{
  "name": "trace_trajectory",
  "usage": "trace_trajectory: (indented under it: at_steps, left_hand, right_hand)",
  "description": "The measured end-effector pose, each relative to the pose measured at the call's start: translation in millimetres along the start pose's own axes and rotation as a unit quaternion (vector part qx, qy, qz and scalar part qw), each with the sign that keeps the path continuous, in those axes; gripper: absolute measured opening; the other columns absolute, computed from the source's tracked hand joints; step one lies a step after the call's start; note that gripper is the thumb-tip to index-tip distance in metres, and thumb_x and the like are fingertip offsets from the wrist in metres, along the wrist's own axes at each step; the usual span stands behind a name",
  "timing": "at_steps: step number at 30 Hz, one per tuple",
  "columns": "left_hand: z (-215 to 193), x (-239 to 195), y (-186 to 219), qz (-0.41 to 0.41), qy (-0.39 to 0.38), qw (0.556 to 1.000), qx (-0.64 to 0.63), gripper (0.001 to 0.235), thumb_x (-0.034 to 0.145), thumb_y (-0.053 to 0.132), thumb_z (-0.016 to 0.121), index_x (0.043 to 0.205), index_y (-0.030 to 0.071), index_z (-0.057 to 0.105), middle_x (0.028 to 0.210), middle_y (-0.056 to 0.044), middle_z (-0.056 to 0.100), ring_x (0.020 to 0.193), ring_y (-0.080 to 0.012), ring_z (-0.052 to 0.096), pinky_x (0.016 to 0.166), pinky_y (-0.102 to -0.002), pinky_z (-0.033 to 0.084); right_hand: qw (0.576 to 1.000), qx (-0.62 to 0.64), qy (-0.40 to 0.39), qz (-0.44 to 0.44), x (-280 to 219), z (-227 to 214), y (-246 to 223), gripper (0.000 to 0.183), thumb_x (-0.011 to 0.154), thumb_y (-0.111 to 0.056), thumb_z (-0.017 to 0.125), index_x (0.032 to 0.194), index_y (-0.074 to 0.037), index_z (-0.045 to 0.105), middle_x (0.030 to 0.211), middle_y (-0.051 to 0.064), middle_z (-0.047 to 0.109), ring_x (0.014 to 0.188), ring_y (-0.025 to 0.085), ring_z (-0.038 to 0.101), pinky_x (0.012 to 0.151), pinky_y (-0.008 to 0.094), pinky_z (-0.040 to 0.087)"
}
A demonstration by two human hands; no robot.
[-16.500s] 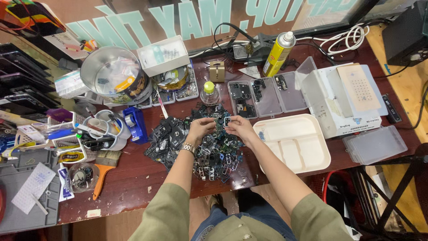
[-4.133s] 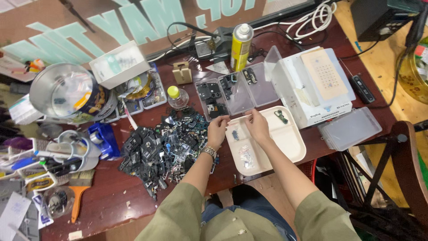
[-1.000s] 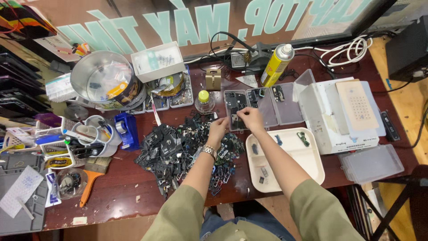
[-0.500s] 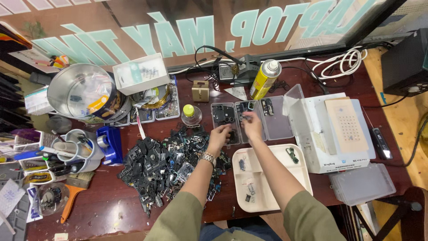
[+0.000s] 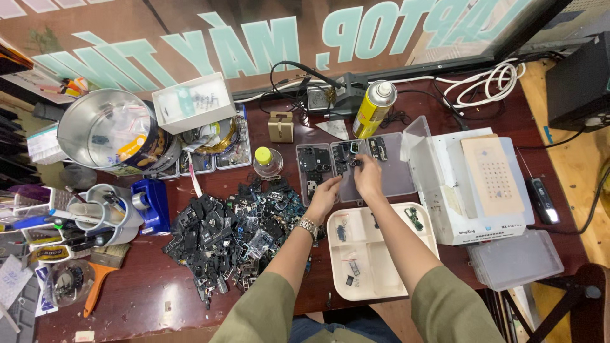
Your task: The person sorts small electronic components from a large pile on a cluttered workbench. They pick up individual pieces, examine them, and place them into a clear plastic compartmentalized box or a white tray. The person handles the components by hand without using tools.
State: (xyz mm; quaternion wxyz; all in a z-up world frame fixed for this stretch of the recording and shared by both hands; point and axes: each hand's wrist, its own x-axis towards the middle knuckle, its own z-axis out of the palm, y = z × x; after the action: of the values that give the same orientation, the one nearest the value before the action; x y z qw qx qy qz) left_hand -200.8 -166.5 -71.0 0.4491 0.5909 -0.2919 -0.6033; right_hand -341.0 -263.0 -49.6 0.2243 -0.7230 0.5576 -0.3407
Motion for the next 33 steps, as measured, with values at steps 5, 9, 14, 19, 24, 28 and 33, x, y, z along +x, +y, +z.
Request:
trace_trajectory:
  at_steps: [5,9,14,19,24,28,33]
  left_hand:
    - [-23,-34,3,0.046,0.076,0.996,0.007,0.036,0.102,0.021,0.057,0.131,0.003,0.068,0.115,-0.004,0.073,0.093,-0.0094,0.065,0.077,-0.027,0.054]
    - [-55,-68,1,0.092,0.105,0.989,0.041,0.031,0.101,0.019,0.061,0.122,0.0,0.074,0.099,-0.006,0.077,0.084,-0.0117,0.066,0.075,-0.027,0.053]
    - [-128,-118,-2,0.047,0.122,0.983,0.13,0.031,0.099,0.021,0.063,0.124,0.006,0.075,0.095,-0.012,0.075,0.078,-0.0166,0.061,0.069,-0.032,0.049]
    - [-181,-151,-11,0.108,0.172,0.962,0.181,0.031,0.096,0.022,0.065,0.121,0.006,0.073,0.103,-0.007,0.078,0.09,-0.0132,0.071,0.082,-0.029,0.054]
    - [-200,-169,-28,0.092,0.156,0.971,0.158,0.031,0.097,0.022,0.064,0.122,0.005,0.072,0.099,-0.008,0.078,0.086,-0.0138,0.07,0.079,-0.029,0.054]
    - [-204,-175,-40,0.054,0.16,0.969,0.182,0.032,0.097,0.022,0.063,0.123,0.005,0.072,0.093,-0.009,0.078,0.078,-0.0138,0.068,0.073,-0.031,0.054]
    - [-207,-169,-56,0.032,0.168,0.977,0.13,0.035,0.097,0.019,0.065,0.124,-0.003,0.07,0.094,-0.011,0.076,0.077,-0.013,0.068,0.07,-0.028,0.054]
  right_hand:
    - [0.984,0.106,-0.122,0.073,-36,-20,-58,0.022,0.091,-0.008,0.067,0.112,-0.005,0.071,0.094,0.013,0.074,0.081,0.026,0.073,0.076,0.039,0.056]
    - [0.965,0.148,-0.211,0.048,-80,-12,-103,0.018,0.094,-0.012,0.066,0.11,-0.005,0.073,0.088,0.01,0.075,0.077,0.022,0.071,0.074,0.035,0.057]
    - [0.951,0.165,-0.256,0.048,-118,20,-131,0.021,0.091,-0.012,0.069,0.111,-0.005,0.071,0.088,0.009,0.075,0.078,0.02,0.071,0.074,0.035,0.056]
    - [0.949,0.093,-0.301,0.02,-147,42,-146,0.021,0.087,-0.012,0.073,0.107,-0.005,0.074,0.094,0.01,0.079,0.087,0.02,0.075,0.08,0.034,0.057]
    - [0.95,0.026,-0.309,0.04,-178,44,-172,0.02,0.084,-0.017,0.075,0.102,-0.007,0.076,0.093,0.009,0.078,0.09,0.024,0.076,0.082,0.038,0.058]
    - [0.975,-0.076,-0.211,0.001,-201,56,-192,0.029,0.078,-0.025,0.083,0.093,-0.004,0.07,0.089,0.012,0.074,0.087,0.032,0.071,0.076,0.045,0.056]
    - [0.985,-0.075,-0.154,0.006,-208,85,-180,0.028,0.076,-0.025,0.086,0.086,-0.005,0.07,0.091,0.014,0.072,0.087,0.034,0.07,0.074,0.047,0.055]
